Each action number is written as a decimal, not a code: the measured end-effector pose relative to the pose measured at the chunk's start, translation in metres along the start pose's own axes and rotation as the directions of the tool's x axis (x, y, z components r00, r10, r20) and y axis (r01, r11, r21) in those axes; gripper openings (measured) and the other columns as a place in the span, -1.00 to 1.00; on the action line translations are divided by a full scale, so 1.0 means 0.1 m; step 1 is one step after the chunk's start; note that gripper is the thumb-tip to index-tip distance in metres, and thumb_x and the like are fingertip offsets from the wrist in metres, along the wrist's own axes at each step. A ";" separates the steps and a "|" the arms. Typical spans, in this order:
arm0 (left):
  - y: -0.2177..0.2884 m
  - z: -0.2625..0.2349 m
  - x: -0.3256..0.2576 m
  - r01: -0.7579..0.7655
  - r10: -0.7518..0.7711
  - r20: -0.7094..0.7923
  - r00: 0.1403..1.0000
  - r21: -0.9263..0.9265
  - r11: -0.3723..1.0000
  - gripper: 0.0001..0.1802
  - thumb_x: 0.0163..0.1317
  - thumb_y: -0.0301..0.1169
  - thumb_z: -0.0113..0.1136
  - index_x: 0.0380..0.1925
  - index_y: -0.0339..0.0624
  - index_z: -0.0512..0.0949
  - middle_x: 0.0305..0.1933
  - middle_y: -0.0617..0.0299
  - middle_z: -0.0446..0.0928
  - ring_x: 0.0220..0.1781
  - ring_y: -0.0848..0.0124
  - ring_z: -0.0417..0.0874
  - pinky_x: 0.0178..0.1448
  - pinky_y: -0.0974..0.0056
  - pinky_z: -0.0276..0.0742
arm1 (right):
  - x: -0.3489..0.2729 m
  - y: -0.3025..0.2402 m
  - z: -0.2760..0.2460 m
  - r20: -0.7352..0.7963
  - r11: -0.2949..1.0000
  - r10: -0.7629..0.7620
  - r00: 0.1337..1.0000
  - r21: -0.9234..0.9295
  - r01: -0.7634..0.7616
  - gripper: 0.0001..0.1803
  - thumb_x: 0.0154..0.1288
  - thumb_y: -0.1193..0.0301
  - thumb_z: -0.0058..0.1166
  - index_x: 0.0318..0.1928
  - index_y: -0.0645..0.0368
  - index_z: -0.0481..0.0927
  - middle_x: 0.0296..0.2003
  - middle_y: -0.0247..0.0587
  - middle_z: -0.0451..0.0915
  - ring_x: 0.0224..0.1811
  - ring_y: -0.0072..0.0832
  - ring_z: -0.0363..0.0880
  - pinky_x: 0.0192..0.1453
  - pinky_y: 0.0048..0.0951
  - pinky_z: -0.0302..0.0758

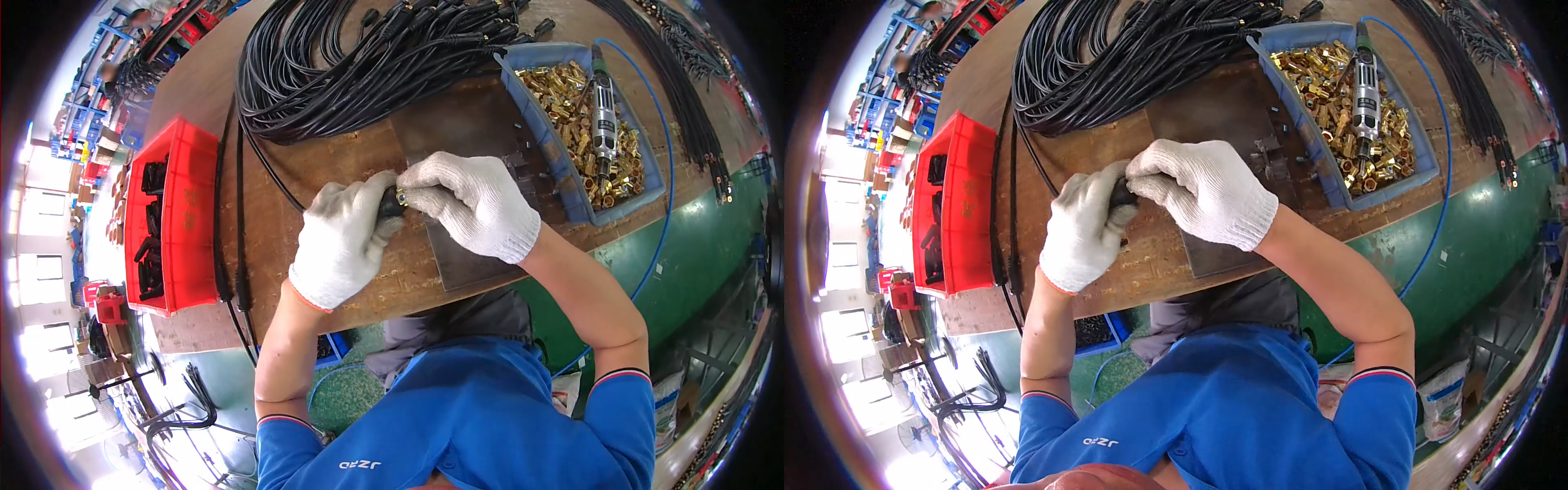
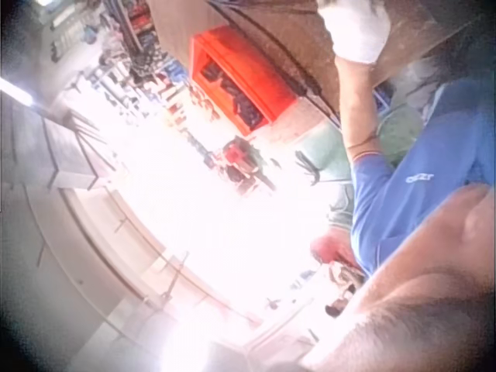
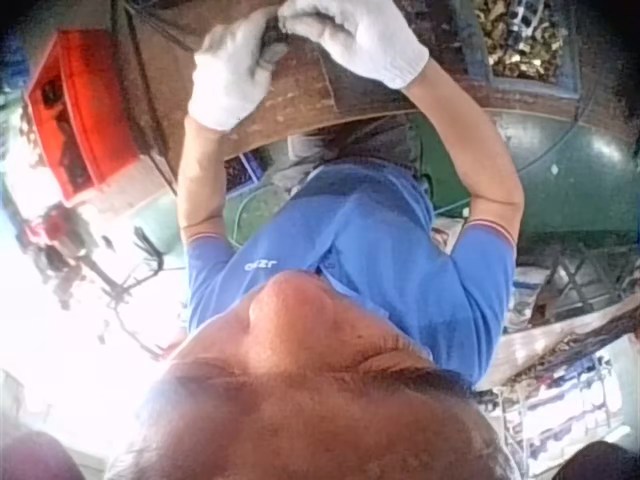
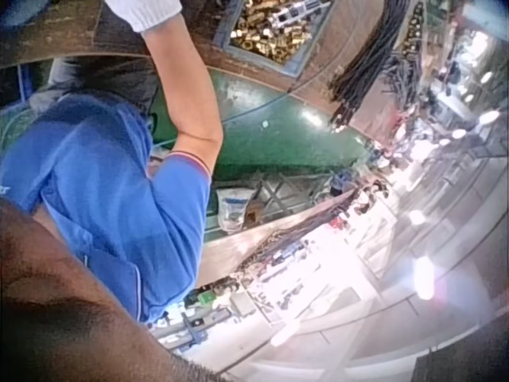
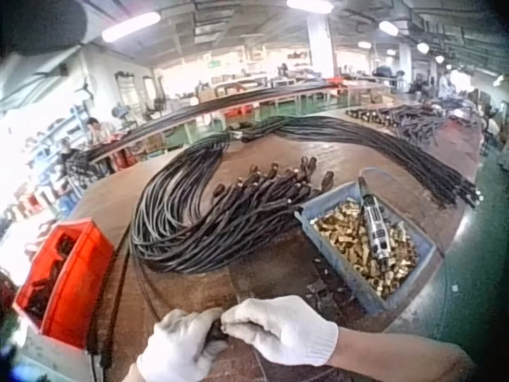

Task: The person attaches brass ferrules to the ends of black cables. They insert the ferrule onto the stripped wire, use a pneumatic crimping tool to secure it, and then slide a black plastic cap over the connection. The finished cables are placed into a red bin.

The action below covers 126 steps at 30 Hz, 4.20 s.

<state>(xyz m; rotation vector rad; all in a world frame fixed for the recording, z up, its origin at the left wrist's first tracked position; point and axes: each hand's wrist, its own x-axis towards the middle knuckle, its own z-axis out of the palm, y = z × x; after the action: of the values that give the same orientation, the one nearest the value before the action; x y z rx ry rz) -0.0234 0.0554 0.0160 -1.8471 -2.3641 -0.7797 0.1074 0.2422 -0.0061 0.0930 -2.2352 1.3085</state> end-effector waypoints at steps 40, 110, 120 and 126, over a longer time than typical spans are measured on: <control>-0.83 0.97 1.35 0.259 -0.314 0.170 0.934 -0.927 0.270 -0.73 0.56 -0.30 0.18 -0.27 -0.25 0.67 -0.42 0.41 0.58 -0.40 0.60 0.48 -0.32 0.36 0.42 | 0.85 1.06 0.30 -0.222 0.716 0.493 0.841 0.653 -0.247 -0.49 0.51 -0.07 0.23 -0.03 0.14 0.85 -0.34 -0.27 0.75 -0.39 -0.61 0.61 -0.29 -0.44 0.59; -0.44 -0.50 -2.10 0.885 -0.825 -0.403 0.397 0.407 0.227 -0.48 0.33 -0.27 0.30 0.30 -0.06 0.58 0.10 -0.08 0.73 0.08 -0.09 0.77 0.17 -0.13 0.65 | -0.55 -0.08 0.44 0.154 0.939 0.313 0.937 0.095 -0.330 -0.75 0.38 0.49 0.39 0.02 0.31 0.75 -0.23 -0.04 0.78 -0.25 -0.33 0.79 -0.09 -0.37 0.68; 0.03 -0.01 -1.47 0.786 -0.861 -0.150 0.485 -0.355 0.505 -0.26 0.26 -0.26 0.43 0.46 -0.12 0.49 -0.12 -0.24 0.79 -0.08 0.11 0.89 0.09 0.08 0.73 | -0.55 -0.11 0.47 0.277 0.927 0.356 0.892 0.017 -0.375 -0.51 0.50 0.05 0.27 0.14 0.21 0.75 -0.15 0.11 0.81 -0.09 0.00 0.84 -0.01 -0.11 0.72; 0.32 0.42 -0.79 0.628 -0.852 -0.119 0.509 -0.626 0.462 -0.37 0.28 -0.26 0.49 0.33 -0.15 0.57 -0.01 -0.06 0.78 -0.10 0.18 0.86 0.02 0.14 0.75 | -0.53 -0.39 0.52 0.477 0.878 0.469 0.744 -0.345 -0.332 -0.37 0.42 -0.05 0.26 0.26 0.17 0.66 -0.31 0.21 0.78 -0.19 0.14 0.82 -0.07 0.11 0.72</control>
<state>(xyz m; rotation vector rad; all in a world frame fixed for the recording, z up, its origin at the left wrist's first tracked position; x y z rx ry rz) 0.0405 0.0065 -0.0350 -0.3474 -2.7565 -1.8165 0.1438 0.1679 -0.0205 -0.1372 -3.0335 1.3284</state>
